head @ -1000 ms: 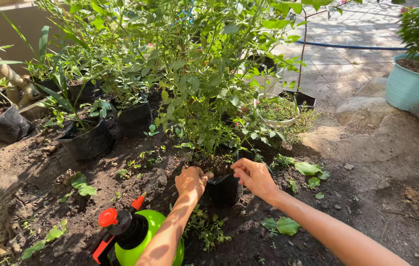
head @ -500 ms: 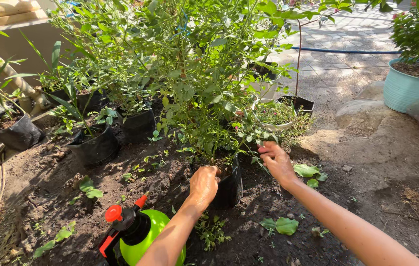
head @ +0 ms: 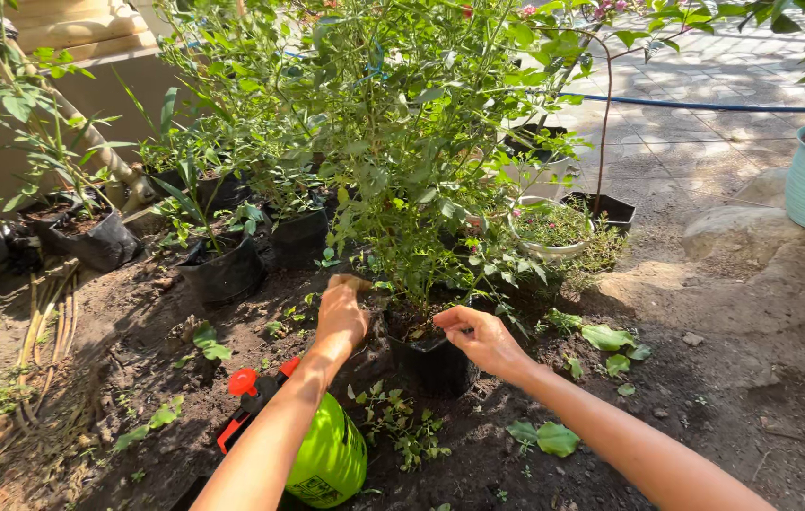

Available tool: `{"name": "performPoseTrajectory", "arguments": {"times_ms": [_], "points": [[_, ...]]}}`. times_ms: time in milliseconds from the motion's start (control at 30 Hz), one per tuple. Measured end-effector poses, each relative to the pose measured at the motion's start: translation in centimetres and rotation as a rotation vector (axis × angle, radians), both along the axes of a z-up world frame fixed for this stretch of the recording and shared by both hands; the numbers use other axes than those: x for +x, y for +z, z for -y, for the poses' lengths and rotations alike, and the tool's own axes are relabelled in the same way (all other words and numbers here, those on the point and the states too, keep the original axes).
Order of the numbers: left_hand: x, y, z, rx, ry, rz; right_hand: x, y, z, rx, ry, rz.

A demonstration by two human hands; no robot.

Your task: The person cares for various potted plants by using a hand-pressurized sprayer to apply liquid to the leaves and manually checking the foliage.

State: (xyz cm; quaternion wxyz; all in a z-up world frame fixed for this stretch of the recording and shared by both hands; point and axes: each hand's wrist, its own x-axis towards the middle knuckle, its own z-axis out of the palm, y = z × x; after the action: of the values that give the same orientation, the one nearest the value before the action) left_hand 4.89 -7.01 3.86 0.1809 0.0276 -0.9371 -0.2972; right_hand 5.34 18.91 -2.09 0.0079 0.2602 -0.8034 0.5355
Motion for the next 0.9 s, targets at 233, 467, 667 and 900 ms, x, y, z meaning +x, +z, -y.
{"name": "performPoseTrajectory", "arguments": {"times_ms": [233, 467, 667, 900], "points": [[2.8, 4.4, -1.1, -0.191, 0.051, 0.066, -0.5, 0.3, 2.8, -0.237, -0.042, -0.037], [2.9, 2.4, -2.1, -0.249, -0.072, 0.143, -0.7, -0.9, 3.5, -0.304, 0.046, -0.031], [6.3, 3.8, -4.2, -0.337, -0.086, 0.174, -1.1, -2.0, 1.0, -0.257, 0.015, -0.006], [6.2, 4.1, -0.3, -0.515, -0.035, 0.317, -2.1, -2.9, -0.7, -0.297, -0.022, -0.047]]}}
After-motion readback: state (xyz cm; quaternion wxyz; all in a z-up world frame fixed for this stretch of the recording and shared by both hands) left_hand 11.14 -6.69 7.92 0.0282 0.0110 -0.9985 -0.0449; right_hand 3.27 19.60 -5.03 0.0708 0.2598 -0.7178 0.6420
